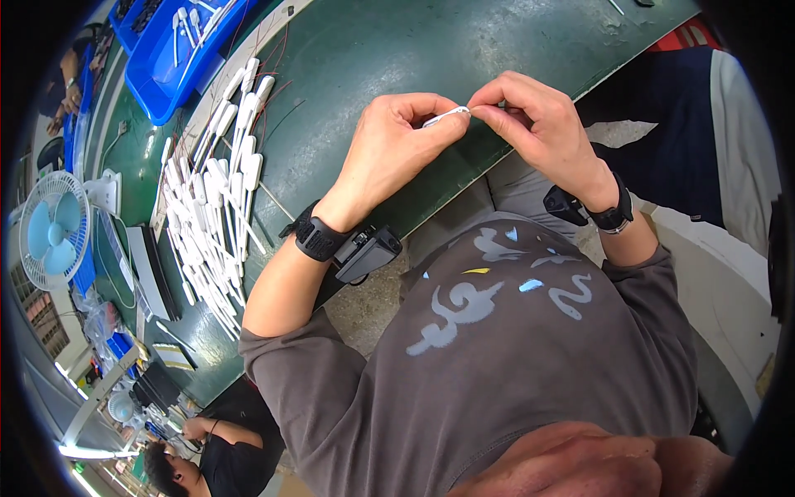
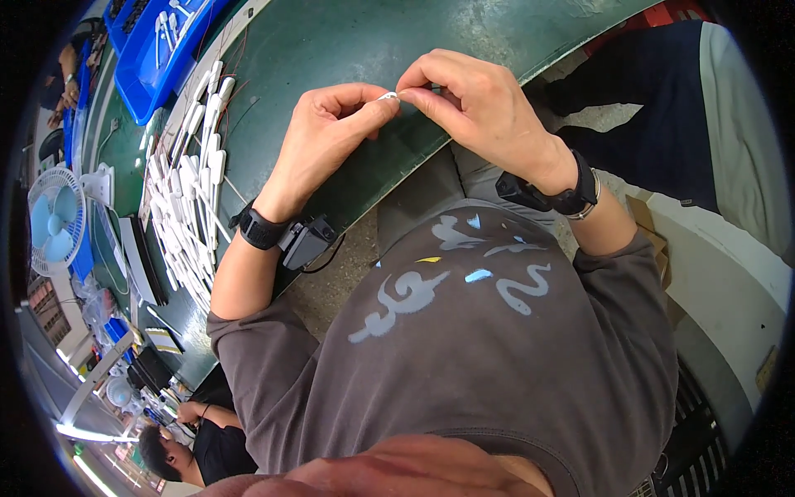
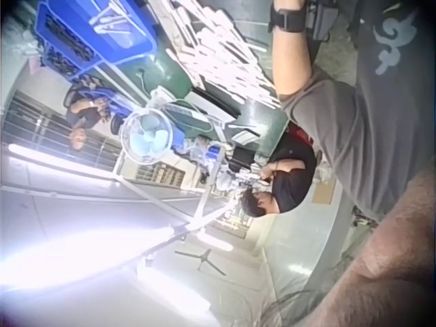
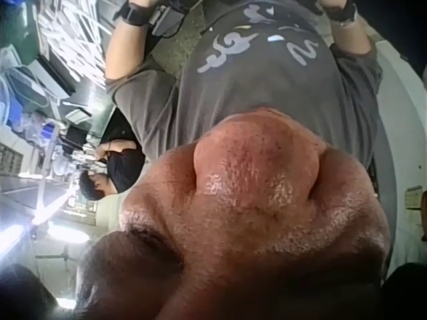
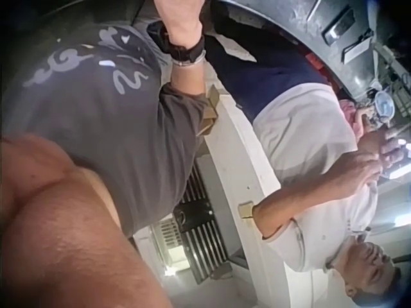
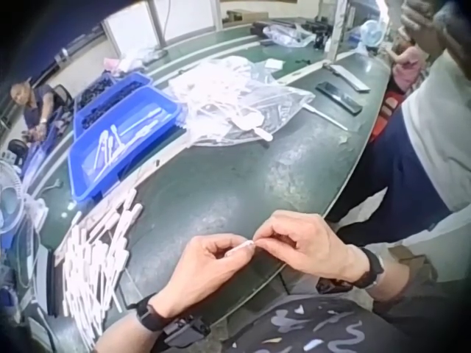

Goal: The person picks up a white plastic component and a wire, threading the wire through the component by hand. They then slide the component along the wire and press it onto the end of a white plastic rod.

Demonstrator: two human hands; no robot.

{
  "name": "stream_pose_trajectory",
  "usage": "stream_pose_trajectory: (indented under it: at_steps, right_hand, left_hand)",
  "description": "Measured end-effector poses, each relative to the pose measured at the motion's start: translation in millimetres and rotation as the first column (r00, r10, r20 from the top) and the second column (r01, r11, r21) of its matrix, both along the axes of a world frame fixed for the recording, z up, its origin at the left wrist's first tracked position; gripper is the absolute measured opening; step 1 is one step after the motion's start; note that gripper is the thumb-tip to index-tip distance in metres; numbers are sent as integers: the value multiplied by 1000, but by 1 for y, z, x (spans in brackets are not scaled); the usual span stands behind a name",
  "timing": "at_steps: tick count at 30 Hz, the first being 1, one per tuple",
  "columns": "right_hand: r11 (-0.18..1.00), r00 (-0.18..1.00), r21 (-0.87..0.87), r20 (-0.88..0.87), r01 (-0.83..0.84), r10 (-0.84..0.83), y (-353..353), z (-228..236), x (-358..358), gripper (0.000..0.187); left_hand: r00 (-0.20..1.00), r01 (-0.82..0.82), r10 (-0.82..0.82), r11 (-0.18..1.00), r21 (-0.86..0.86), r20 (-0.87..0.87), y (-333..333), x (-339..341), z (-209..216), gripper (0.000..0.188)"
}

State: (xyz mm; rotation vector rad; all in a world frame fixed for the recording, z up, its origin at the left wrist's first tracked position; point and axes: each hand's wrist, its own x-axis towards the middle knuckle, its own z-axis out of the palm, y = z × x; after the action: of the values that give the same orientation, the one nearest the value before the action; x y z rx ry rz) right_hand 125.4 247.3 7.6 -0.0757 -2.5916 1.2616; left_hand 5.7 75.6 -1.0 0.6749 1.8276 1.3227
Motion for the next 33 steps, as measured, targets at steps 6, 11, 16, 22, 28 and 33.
stream_pose_trajectory:
  at_steps: [6, 11, 16, 22, 28, 33]
  right_hand:
    - [978, 986, -210, 162, -12, 47, 6, 2, -2, 8]
    - [902, 936, -429, 336, 51, 106, 4, 8, -7, 14]
    - [919, 952, -393, 290, 25, 98, 1, -4, -11, 17]
    - [860, 933, -503, 343, 85, 108, 6, -1, -15, 17]
    - [851, 908, -519, 390, 81, 152, 12, 2, -17, 21]
    - [858, 893, -510, 411, 59, 183, 16, 3, -17, 23]
  left_hand:
    - [1000, 4, -4, 1000, 3, -5, -1, 0, 1, 28]
    - [997, 4, -7, 999, -48, -75, 0, 0, 3, 27]
    - [986, -24, 14, 998, -57, -168, 1, 1, 4, 27]
    - [997, 73, -74, 997, -21, -17, -3, -14, 13, 27]
    - [955, 125, -122, 992, 4, 269, -6, -22, 20, 31]
    - [944, 190, -180, 982, -7, 277, -6, -24, 18, 33]
